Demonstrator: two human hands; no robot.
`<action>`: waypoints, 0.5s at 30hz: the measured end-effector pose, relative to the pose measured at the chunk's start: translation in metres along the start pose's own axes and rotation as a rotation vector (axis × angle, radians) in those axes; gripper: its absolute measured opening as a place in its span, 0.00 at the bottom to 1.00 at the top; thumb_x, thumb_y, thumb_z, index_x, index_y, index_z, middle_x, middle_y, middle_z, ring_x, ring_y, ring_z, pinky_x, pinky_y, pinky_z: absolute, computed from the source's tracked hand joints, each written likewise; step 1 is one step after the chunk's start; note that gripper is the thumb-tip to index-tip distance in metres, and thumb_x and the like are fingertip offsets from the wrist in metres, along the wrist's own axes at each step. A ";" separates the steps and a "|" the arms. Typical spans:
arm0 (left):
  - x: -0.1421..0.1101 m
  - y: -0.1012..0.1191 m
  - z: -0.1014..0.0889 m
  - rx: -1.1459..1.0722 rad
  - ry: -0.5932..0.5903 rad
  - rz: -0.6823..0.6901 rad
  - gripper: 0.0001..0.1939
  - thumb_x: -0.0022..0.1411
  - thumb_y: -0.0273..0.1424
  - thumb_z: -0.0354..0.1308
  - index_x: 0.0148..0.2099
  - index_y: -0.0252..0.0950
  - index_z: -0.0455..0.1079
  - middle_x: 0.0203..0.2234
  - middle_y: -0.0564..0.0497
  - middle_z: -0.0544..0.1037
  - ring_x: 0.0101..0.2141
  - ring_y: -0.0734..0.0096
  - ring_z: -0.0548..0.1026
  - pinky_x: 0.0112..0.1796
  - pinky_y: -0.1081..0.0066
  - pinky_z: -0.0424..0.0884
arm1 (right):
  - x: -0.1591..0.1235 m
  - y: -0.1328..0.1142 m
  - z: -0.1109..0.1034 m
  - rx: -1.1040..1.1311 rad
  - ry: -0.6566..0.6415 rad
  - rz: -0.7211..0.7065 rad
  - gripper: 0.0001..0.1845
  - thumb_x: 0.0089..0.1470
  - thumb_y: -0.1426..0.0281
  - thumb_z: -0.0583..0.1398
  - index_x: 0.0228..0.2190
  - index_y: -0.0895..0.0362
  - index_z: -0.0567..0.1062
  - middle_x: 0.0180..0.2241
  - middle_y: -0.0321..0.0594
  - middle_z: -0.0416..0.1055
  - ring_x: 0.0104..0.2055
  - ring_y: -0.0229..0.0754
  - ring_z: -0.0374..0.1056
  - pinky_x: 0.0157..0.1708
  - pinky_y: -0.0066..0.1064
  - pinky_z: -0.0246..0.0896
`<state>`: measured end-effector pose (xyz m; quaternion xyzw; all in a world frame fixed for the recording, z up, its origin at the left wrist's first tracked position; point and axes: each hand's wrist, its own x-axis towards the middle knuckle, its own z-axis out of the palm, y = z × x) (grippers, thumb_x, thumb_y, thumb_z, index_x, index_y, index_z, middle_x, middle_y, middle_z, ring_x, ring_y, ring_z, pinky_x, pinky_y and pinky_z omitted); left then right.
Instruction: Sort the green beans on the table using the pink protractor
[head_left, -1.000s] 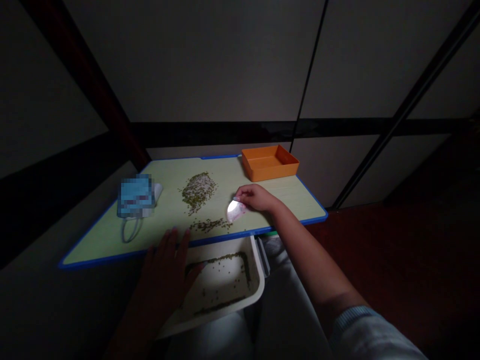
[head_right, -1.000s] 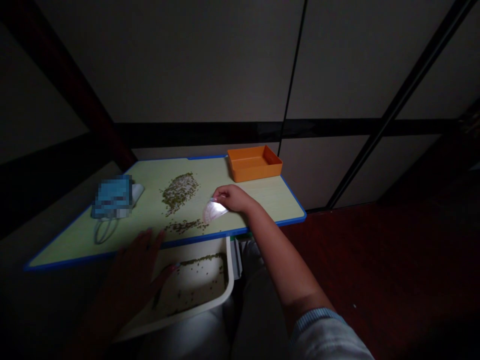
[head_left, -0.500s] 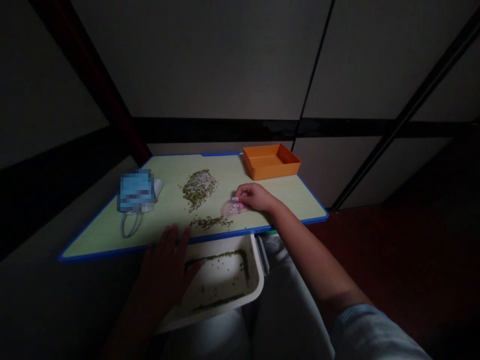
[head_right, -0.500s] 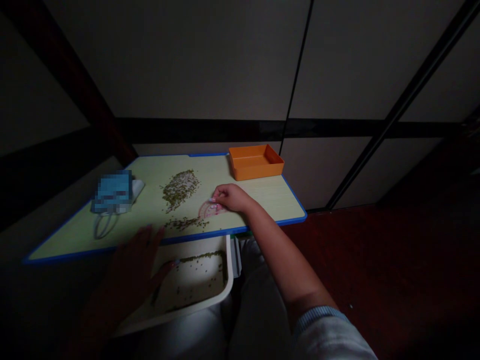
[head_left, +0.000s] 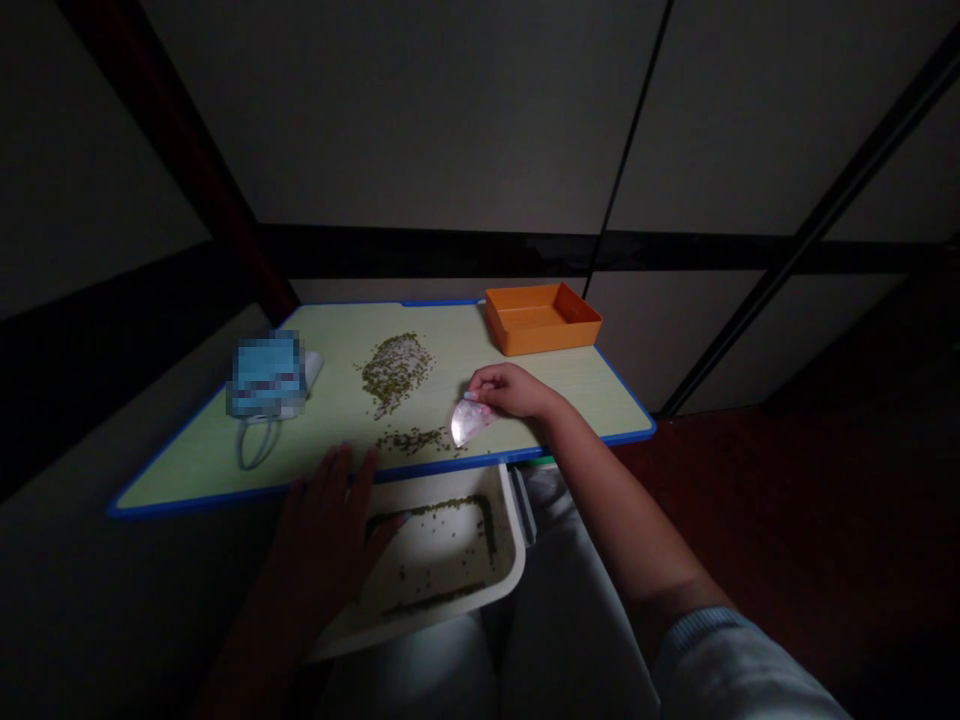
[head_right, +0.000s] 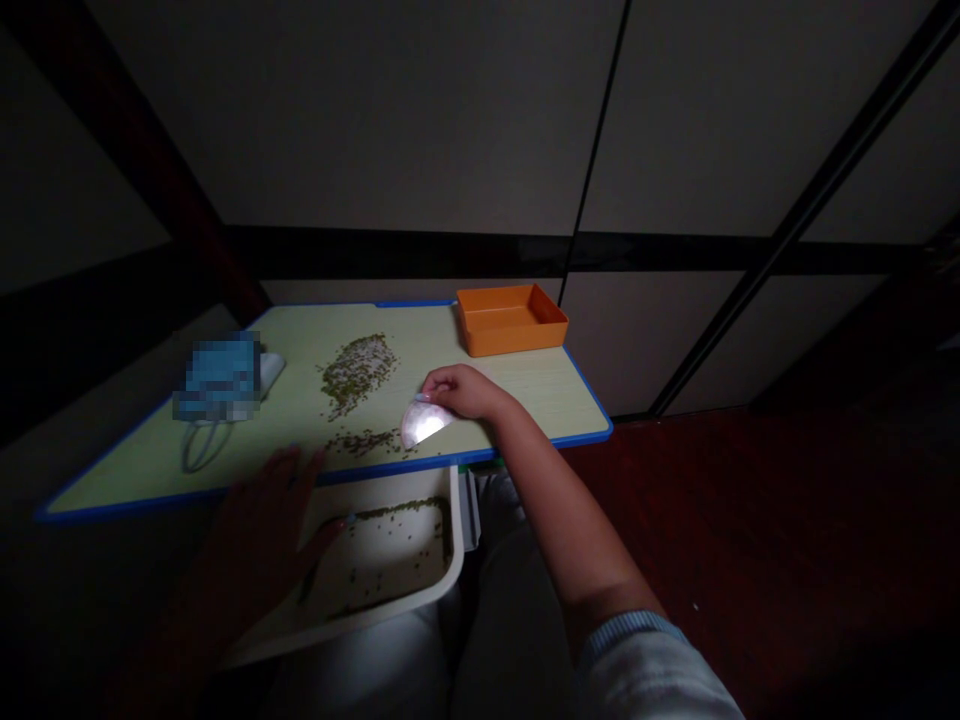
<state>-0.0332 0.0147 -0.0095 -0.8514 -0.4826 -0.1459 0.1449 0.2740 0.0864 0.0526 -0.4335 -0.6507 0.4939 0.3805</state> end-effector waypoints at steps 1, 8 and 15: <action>0.000 0.000 0.000 0.003 -0.004 -0.001 0.40 0.61 0.53 0.40 0.66 0.30 0.54 0.64 0.27 0.62 0.64 0.38 0.60 0.57 0.40 0.60 | 0.000 0.000 0.000 0.007 -0.003 0.006 0.12 0.47 0.64 0.66 0.25 0.59 0.71 0.15 0.28 0.66 0.16 0.29 0.55 0.17 0.22 0.46; 0.000 0.000 0.000 0.003 -0.006 -0.013 0.40 0.61 0.53 0.40 0.67 0.30 0.53 0.64 0.27 0.61 0.64 0.39 0.60 0.58 0.41 0.59 | -0.003 0.000 -0.008 0.043 0.002 0.043 0.08 0.50 0.69 0.64 0.25 0.59 0.70 0.14 0.28 0.66 0.15 0.30 0.57 0.17 0.21 0.49; -0.001 0.003 0.000 -0.013 -0.011 -0.031 0.39 0.61 0.52 0.42 0.67 0.32 0.53 0.65 0.29 0.61 0.65 0.41 0.59 0.59 0.42 0.58 | -0.004 0.001 -0.009 0.006 -0.008 0.077 0.07 0.49 0.71 0.63 0.24 0.59 0.70 0.15 0.29 0.67 0.15 0.30 0.57 0.16 0.21 0.47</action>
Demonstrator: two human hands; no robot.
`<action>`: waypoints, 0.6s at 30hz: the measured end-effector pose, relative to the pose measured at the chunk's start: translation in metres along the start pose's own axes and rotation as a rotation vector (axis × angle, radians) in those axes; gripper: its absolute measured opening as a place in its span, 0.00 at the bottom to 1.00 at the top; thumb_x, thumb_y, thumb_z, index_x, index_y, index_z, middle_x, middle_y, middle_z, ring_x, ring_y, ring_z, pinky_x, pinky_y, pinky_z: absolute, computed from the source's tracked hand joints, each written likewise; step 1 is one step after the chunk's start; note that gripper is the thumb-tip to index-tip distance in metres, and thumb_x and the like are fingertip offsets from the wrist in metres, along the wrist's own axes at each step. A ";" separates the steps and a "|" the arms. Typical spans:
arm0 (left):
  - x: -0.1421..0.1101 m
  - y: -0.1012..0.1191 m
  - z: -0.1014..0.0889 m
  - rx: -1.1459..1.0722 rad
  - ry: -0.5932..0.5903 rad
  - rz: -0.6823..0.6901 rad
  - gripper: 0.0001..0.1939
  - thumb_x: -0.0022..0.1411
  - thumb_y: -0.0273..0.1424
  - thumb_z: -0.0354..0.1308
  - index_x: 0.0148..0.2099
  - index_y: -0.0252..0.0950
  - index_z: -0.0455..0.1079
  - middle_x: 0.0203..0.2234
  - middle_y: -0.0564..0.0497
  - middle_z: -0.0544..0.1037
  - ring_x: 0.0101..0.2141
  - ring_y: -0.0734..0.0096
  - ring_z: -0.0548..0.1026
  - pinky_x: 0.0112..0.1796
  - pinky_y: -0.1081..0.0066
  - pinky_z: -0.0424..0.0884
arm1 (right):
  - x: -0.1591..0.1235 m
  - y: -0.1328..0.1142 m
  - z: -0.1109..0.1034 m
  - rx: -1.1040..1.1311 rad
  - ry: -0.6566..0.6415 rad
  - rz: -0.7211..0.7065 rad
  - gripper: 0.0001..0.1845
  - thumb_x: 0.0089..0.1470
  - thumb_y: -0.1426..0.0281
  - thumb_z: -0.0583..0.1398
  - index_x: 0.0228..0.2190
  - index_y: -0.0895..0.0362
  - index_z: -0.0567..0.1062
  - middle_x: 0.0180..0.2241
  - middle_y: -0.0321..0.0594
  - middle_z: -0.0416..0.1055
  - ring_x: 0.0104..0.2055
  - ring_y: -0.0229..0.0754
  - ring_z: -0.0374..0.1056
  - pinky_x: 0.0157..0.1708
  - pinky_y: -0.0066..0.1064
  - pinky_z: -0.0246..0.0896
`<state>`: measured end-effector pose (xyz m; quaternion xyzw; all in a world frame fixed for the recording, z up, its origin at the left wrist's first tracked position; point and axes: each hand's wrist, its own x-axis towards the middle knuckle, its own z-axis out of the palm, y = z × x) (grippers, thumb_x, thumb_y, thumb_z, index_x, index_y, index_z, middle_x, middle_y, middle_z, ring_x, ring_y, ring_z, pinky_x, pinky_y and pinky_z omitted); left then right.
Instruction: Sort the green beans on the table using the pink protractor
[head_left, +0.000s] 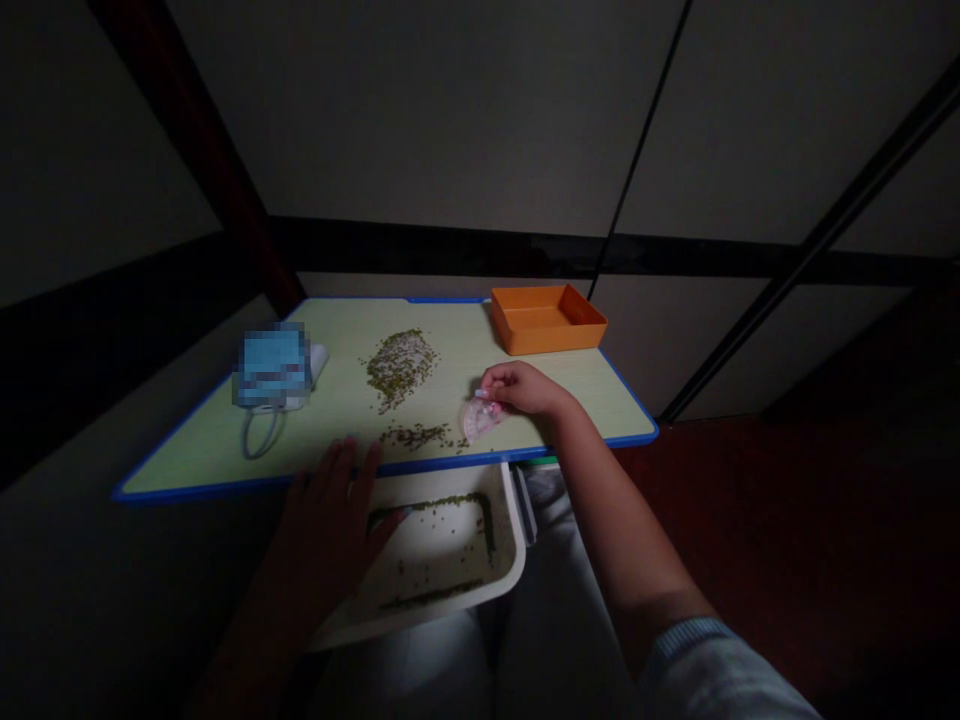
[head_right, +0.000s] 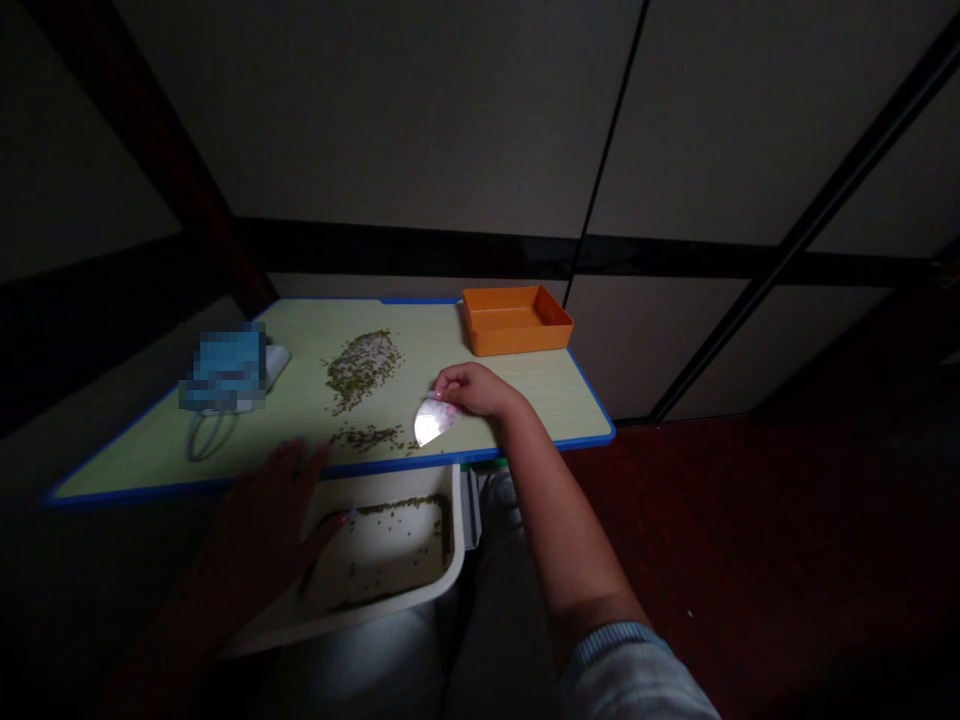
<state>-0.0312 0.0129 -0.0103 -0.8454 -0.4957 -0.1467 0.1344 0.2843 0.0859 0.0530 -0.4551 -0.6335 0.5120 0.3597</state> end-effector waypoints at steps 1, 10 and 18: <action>0.000 0.000 0.000 0.001 0.004 -0.002 0.40 0.61 0.52 0.42 0.67 0.32 0.53 0.65 0.29 0.61 0.65 0.41 0.59 0.59 0.41 0.58 | 0.000 0.000 0.000 -0.008 -0.005 0.005 0.08 0.49 0.71 0.63 0.24 0.59 0.70 0.15 0.29 0.67 0.15 0.30 0.57 0.17 0.21 0.47; 0.000 0.000 0.000 0.021 0.021 0.016 0.40 0.62 0.52 0.41 0.67 0.31 0.52 0.64 0.28 0.61 0.64 0.40 0.60 0.59 0.42 0.59 | -0.001 -0.002 0.004 -0.020 0.023 -0.040 0.10 0.49 0.68 0.65 0.24 0.59 0.70 0.15 0.27 0.65 0.15 0.29 0.54 0.16 0.21 0.45; 0.000 0.000 0.000 0.000 -0.001 0.005 0.40 0.61 0.52 0.42 0.67 0.32 0.52 0.65 0.29 0.60 0.65 0.41 0.59 0.59 0.42 0.58 | -0.001 -0.004 0.004 -0.036 0.151 -0.088 0.11 0.50 0.66 0.65 0.25 0.58 0.70 0.15 0.28 0.63 0.17 0.31 0.55 0.18 0.23 0.46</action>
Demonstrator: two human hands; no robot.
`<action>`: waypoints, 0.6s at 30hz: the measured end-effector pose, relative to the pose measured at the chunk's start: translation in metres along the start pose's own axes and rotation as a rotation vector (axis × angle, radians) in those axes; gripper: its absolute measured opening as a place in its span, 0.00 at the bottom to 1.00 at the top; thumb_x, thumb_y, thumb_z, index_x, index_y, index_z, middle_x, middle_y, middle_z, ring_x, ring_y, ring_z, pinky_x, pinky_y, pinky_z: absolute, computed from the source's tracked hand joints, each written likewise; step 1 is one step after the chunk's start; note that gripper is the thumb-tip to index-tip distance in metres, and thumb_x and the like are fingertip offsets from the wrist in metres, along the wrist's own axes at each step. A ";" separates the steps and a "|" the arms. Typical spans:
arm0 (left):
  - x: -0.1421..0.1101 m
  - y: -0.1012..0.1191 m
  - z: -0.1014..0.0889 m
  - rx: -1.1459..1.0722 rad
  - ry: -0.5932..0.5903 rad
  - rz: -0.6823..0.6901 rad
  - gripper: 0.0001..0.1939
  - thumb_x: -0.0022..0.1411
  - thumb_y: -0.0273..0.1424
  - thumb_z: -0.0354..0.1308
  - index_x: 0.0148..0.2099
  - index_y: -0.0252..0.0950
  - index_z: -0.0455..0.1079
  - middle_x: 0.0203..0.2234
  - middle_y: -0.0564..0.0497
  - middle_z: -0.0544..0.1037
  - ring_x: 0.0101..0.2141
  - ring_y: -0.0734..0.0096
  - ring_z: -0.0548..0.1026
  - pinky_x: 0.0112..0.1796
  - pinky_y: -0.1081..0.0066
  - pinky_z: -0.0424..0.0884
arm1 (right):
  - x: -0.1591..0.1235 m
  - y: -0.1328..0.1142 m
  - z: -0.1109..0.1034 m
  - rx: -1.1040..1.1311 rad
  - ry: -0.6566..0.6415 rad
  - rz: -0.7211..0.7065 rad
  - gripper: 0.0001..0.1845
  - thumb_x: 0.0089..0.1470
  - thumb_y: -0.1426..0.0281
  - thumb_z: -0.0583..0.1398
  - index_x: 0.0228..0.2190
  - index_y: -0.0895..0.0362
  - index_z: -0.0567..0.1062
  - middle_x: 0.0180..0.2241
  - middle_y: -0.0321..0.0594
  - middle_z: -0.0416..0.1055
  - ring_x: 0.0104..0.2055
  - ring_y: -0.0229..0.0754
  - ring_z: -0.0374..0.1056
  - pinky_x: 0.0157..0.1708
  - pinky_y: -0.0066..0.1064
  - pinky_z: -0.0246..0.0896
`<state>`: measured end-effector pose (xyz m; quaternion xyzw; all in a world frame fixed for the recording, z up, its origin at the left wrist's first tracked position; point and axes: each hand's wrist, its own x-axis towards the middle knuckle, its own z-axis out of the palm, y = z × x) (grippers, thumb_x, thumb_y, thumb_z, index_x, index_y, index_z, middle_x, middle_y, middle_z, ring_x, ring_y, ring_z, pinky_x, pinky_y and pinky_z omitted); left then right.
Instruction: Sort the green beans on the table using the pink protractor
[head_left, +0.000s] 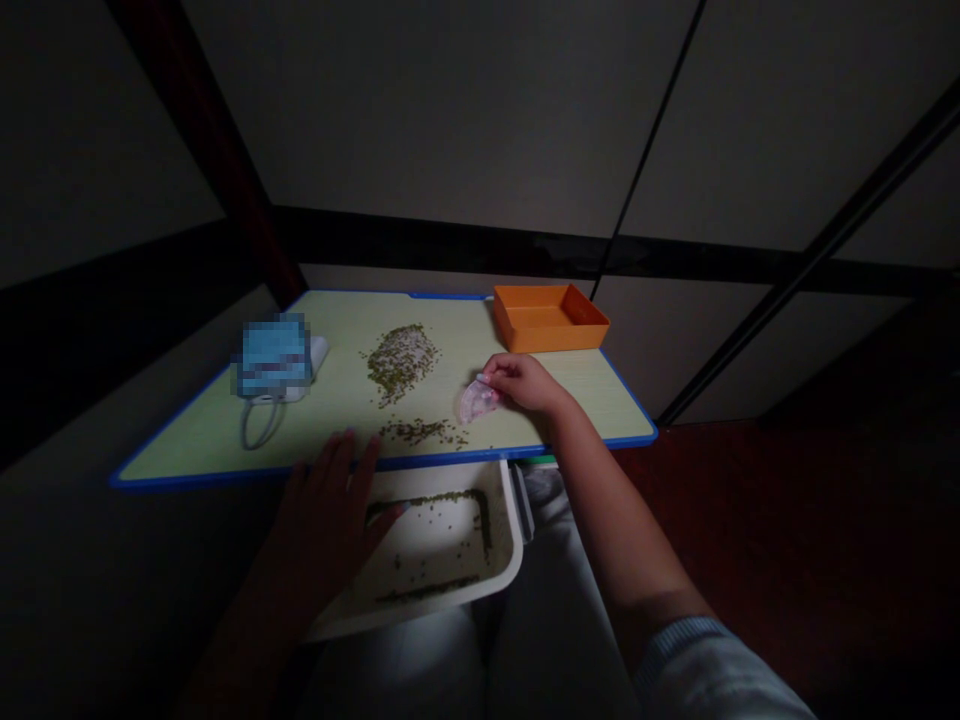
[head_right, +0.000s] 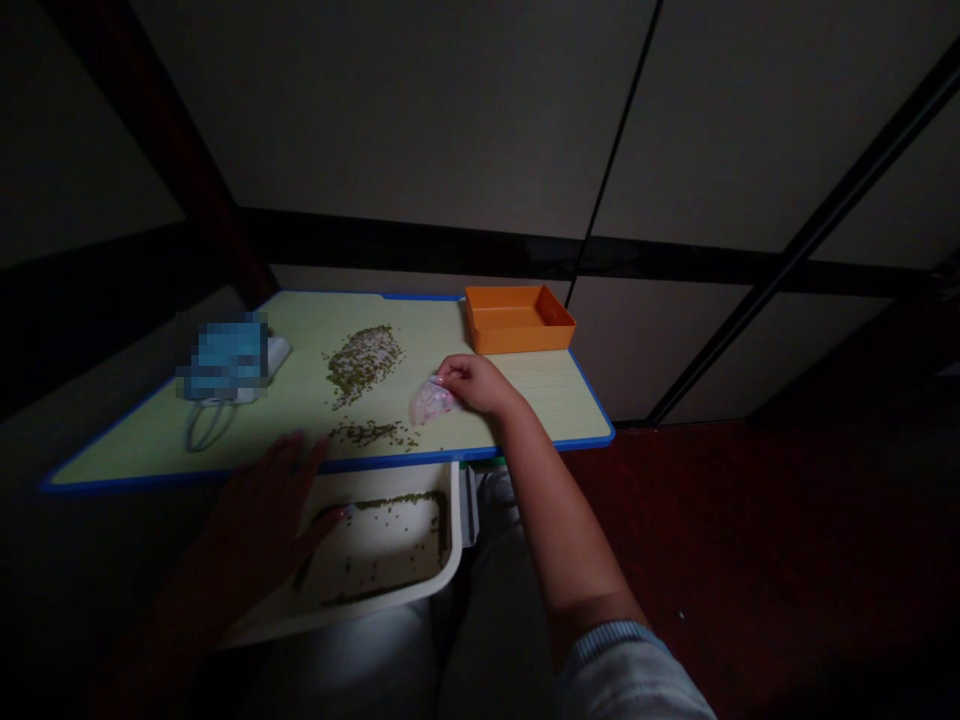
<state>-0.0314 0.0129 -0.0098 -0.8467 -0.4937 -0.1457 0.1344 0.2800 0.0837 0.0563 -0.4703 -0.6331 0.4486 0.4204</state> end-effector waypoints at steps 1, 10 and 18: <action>0.000 0.000 -0.001 0.001 -0.009 0.004 0.40 0.61 0.52 0.42 0.67 0.32 0.52 0.65 0.29 0.60 0.65 0.40 0.59 0.59 0.41 0.58 | 0.000 0.000 0.000 -0.015 0.007 -0.003 0.12 0.50 0.65 0.65 0.25 0.58 0.70 0.16 0.28 0.64 0.18 0.31 0.56 0.18 0.23 0.47; 0.001 0.002 -0.002 -0.006 -0.003 0.004 0.40 0.61 0.52 0.42 0.67 0.31 0.53 0.65 0.28 0.60 0.65 0.39 0.59 0.59 0.41 0.57 | 0.003 0.005 -0.001 -0.096 0.129 -0.061 0.09 0.52 0.66 0.62 0.25 0.57 0.69 0.17 0.29 0.65 0.19 0.32 0.58 0.21 0.24 0.50; 0.000 0.001 0.000 0.008 -0.008 0.011 0.40 0.61 0.53 0.41 0.67 0.31 0.52 0.65 0.28 0.59 0.65 0.40 0.58 0.59 0.41 0.58 | 0.006 0.009 0.000 -0.099 0.030 -0.023 0.08 0.51 0.70 0.61 0.24 0.57 0.69 0.17 0.30 0.66 0.20 0.33 0.58 0.22 0.24 0.50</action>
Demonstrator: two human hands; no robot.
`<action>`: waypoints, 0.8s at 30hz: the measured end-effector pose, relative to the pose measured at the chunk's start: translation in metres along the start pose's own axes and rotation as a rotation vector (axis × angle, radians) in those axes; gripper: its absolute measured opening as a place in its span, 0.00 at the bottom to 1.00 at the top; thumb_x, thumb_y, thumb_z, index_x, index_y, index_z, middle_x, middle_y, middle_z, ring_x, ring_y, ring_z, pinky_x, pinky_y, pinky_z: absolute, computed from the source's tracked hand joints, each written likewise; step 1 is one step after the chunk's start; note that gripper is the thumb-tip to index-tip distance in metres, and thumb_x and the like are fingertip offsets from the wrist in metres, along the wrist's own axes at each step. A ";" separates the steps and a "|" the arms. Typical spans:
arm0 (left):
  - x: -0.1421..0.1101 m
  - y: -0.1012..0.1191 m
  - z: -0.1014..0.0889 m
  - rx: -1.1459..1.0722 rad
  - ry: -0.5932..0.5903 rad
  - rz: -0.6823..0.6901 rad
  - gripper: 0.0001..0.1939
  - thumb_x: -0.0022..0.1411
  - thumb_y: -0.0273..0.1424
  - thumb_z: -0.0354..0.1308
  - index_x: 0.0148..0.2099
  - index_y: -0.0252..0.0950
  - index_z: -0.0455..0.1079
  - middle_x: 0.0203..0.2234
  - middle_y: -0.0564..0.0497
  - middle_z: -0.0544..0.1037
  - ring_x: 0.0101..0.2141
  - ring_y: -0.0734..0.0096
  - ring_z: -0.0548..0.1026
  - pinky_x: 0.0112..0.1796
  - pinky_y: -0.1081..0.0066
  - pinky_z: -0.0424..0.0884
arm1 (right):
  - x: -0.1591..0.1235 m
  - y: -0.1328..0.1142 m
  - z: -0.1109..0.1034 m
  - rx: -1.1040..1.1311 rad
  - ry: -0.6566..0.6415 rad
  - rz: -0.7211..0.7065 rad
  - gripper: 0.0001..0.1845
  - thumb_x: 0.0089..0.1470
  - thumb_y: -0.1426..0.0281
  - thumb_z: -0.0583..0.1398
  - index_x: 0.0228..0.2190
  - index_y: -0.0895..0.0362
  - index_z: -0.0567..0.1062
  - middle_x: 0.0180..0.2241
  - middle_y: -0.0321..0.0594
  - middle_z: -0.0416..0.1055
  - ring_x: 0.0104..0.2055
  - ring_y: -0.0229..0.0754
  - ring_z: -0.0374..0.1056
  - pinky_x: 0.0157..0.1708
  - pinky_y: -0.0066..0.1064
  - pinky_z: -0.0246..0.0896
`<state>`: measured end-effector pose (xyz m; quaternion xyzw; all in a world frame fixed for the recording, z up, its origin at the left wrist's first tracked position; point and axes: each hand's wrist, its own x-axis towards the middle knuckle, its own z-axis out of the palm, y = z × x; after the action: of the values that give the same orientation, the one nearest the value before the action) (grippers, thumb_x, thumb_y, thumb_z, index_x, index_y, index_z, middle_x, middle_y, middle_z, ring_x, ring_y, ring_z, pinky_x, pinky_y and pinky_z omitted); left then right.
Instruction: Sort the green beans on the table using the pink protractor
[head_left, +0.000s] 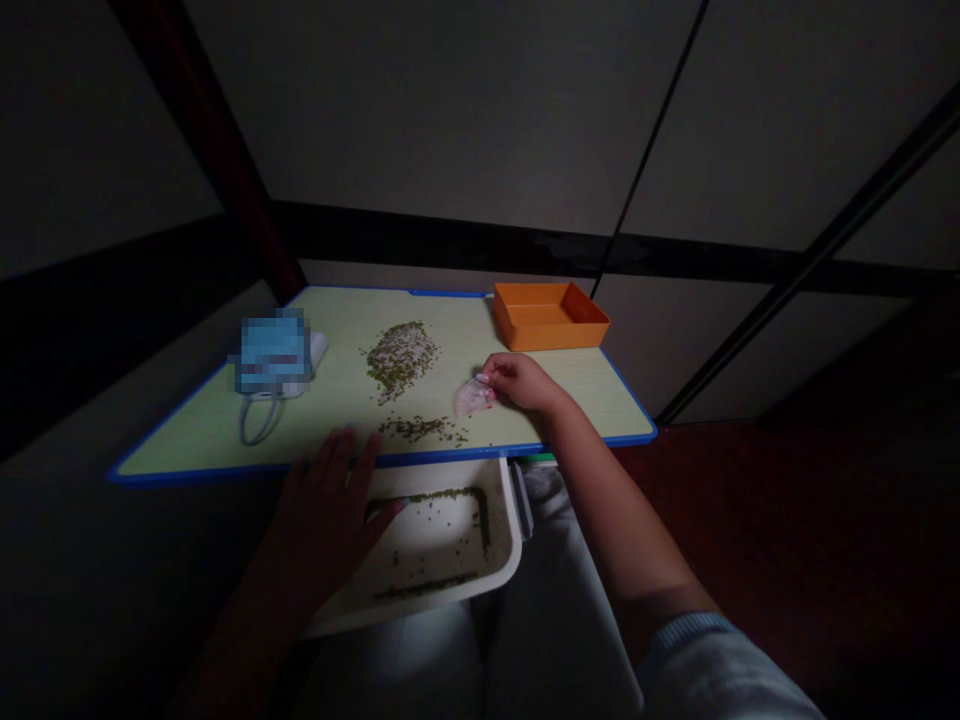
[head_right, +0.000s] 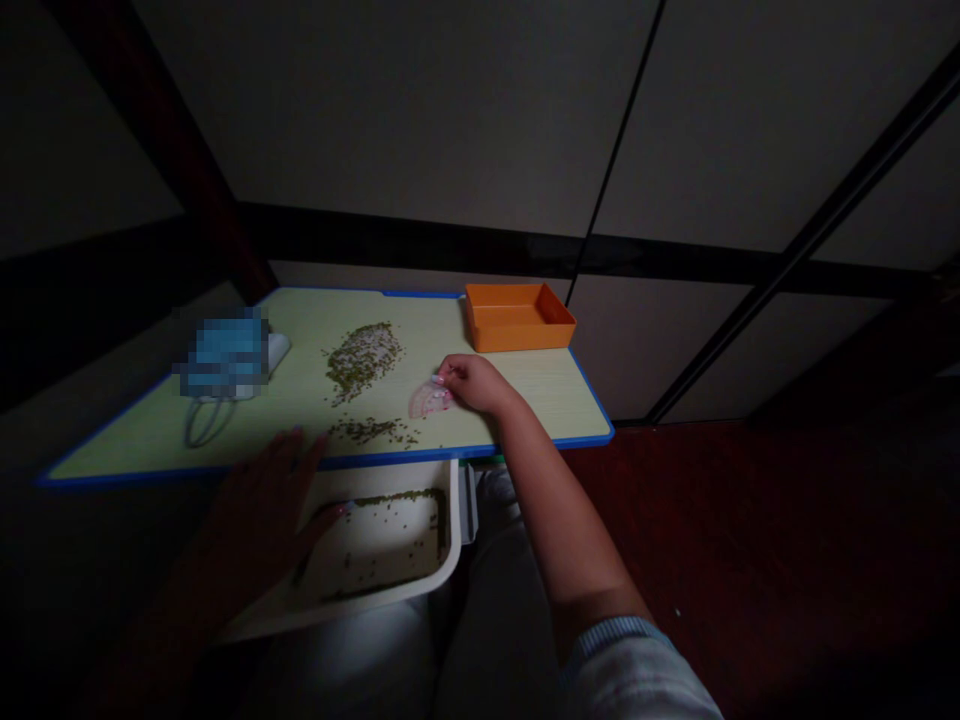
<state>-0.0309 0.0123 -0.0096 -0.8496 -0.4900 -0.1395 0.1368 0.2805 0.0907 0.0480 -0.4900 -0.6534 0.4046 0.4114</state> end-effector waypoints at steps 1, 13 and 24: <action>0.000 0.000 0.000 0.002 -0.001 -0.001 0.40 0.61 0.53 0.41 0.67 0.31 0.52 0.65 0.28 0.59 0.65 0.40 0.59 0.59 0.41 0.58 | 0.000 -0.001 0.000 0.014 -0.024 0.000 0.07 0.51 0.70 0.62 0.24 0.58 0.69 0.17 0.30 0.66 0.19 0.32 0.58 0.22 0.24 0.49; 0.001 0.002 -0.004 0.031 0.005 0.005 0.40 0.62 0.52 0.41 0.67 0.30 0.52 0.64 0.27 0.62 0.64 0.39 0.60 0.58 0.42 0.60 | -0.006 -0.006 -0.003 0.083 -0.126 0.038 0.06 0.52 0.77 0.59 0.25 0.59 0.70 0.17 0.30 0.67 0.18 0.31 0.60 0.19 0.22 0.51; 0.001 0.001 -0.003 -0.008 -0.018 -0.008 0.41 0.61 0.52 0.41 0.67 0.30 0.52 0.64 0.28 0.61 0.65 0.39 0.58 0.59 0.42 0.57 | -0.006 -0.004 -0.005 0.085 -0.160 0.064 0.06 0.52 0.78 0.60 0.24 0.59 0.71 0.16 0.29 0.66 0.18 0.31 0.59 0.20 0.22 0.54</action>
<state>-0.0297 0.0114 -0.0064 -0.8495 -0.4939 -0.1343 0.1281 0.2852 0.0845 0.0530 -0.4587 -0.6505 0.4828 0.3652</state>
